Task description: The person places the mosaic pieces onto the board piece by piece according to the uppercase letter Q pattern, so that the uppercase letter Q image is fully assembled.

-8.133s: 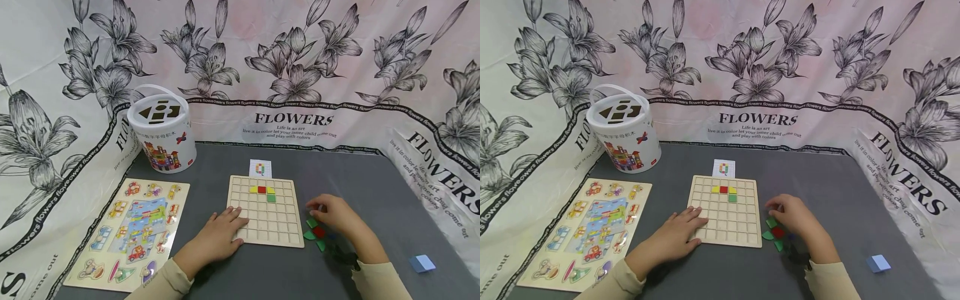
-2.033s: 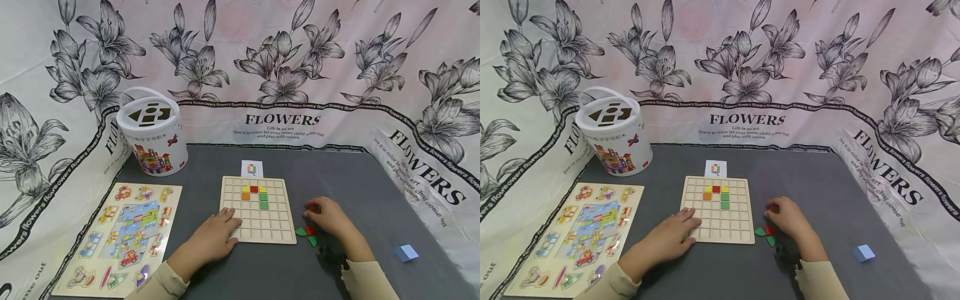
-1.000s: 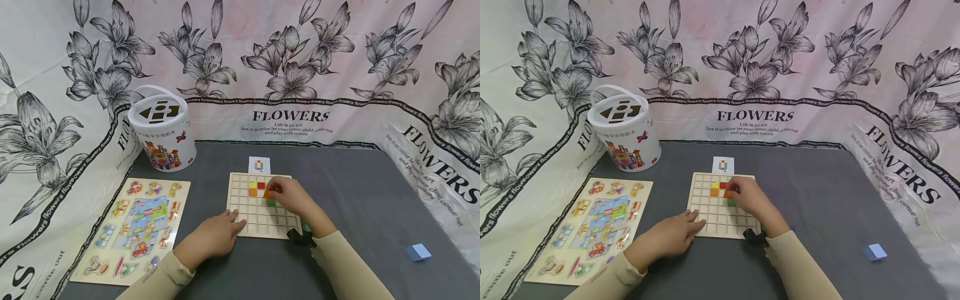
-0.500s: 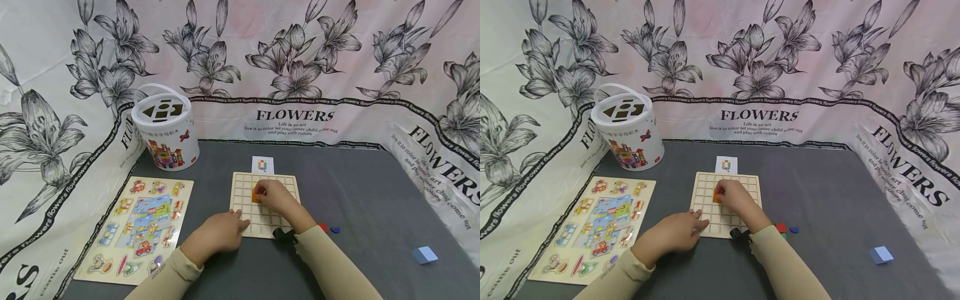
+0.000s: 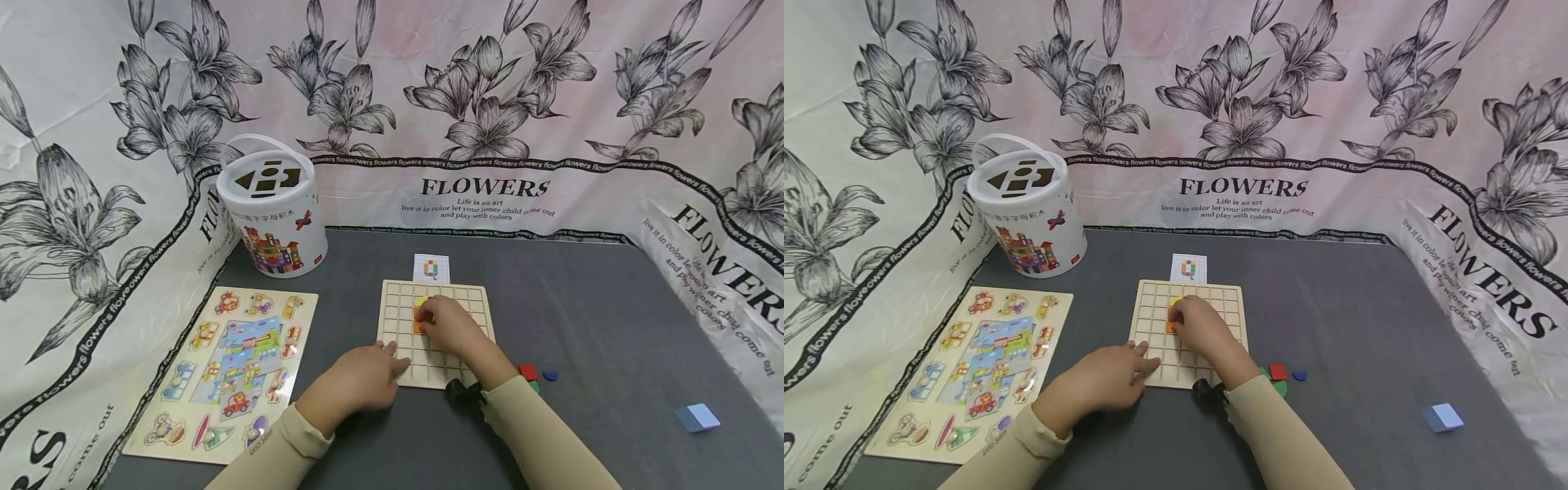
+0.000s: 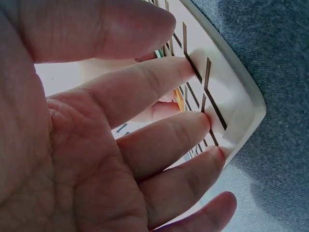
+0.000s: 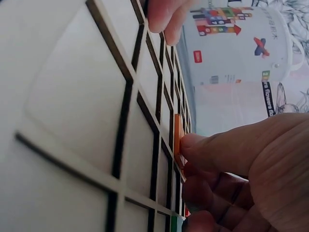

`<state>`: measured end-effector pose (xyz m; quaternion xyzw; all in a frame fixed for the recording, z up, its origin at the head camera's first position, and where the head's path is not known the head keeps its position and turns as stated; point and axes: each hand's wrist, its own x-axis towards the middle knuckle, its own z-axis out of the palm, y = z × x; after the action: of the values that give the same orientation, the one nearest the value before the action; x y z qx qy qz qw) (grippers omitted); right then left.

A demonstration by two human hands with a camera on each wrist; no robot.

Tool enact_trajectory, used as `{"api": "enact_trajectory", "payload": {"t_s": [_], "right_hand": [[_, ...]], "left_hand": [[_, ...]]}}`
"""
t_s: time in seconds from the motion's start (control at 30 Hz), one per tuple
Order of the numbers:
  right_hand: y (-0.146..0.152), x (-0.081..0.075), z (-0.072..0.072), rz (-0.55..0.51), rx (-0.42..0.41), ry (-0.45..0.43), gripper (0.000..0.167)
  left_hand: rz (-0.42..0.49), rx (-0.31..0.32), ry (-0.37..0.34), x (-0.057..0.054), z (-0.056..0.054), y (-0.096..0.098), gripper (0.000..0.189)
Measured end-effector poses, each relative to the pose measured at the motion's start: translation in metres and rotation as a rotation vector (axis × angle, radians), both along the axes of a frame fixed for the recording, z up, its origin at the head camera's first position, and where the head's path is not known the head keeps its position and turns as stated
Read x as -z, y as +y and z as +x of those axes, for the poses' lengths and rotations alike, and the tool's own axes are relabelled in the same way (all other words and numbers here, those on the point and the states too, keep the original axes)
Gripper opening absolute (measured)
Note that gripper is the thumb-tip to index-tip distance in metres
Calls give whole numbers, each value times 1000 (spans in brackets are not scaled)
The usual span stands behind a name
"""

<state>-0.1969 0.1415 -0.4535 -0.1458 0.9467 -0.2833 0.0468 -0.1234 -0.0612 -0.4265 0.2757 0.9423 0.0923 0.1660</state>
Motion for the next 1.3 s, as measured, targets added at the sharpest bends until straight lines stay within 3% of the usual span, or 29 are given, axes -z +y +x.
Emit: {"api": "enact_trajectory", "payload": {"t_s": [0.27, 0.53, 0.63, 0.73, 0.97, 1.3], "right_hand": [[19, -15, 9, -20, 12, 28, 9], [104, -36, 40, -35, 102, 63, 18], [133, -33, 55, -16, 128, 68, 18], [151, -25, 69, -14, 89, 44, 19], [152, -4, 87, 0, -17, 19, 23], [145, 1, 99, -19, 80, -38, 14]], "left_hand": [[19, -20, 1, 0, -1, 2, 50], [35, -26, -18, 0, 1, -2, 50], [44, -30, -15, -2, 0, -3, 49], [48, -38, -13, -4, -1, -4, 49], [74, -52, -34, -4, 1, -4, 49], [85, -32, -31, 3, 5, 2, 48]]}}
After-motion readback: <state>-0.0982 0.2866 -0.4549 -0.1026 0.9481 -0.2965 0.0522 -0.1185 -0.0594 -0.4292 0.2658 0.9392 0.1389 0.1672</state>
